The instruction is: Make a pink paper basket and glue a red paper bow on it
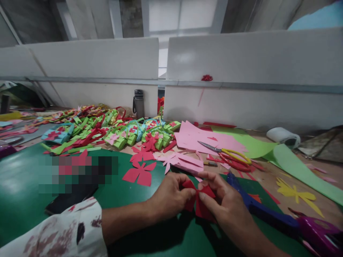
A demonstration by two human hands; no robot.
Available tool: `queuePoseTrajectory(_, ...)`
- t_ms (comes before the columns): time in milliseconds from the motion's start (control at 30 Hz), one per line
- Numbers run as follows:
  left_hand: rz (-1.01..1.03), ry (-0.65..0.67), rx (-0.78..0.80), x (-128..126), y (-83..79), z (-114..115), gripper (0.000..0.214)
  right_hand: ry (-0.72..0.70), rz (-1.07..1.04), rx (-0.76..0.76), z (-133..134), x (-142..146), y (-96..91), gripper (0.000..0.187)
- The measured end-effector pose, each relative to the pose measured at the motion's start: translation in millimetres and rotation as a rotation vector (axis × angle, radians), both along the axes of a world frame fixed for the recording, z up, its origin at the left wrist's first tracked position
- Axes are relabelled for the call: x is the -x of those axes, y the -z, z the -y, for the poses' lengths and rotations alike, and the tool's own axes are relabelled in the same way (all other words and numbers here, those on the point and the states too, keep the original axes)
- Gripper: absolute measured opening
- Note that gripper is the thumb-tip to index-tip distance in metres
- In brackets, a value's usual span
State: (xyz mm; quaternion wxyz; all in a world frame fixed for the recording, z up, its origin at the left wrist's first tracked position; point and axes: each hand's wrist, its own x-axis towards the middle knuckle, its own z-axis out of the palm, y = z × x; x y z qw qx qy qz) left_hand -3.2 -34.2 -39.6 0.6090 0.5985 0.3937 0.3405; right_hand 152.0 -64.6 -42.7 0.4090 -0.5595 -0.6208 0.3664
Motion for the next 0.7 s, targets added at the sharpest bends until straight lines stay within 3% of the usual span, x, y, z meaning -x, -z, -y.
queuePoseTrajectory(533, -0.071, 0.045, -0.030, 1.9, 6.2, -1.0, 0.010, 0.020, -0.082, 0.017, 0.4, 2.8, 1.5, 0.040)
queuePoseTrajectory(700, -0.097, 0.047, -0.055, 4.3, -1.7, 0.2, 0.014, 0.008, -0.153, 0.093, -3.7, 2.2, 1.0, 0.044)
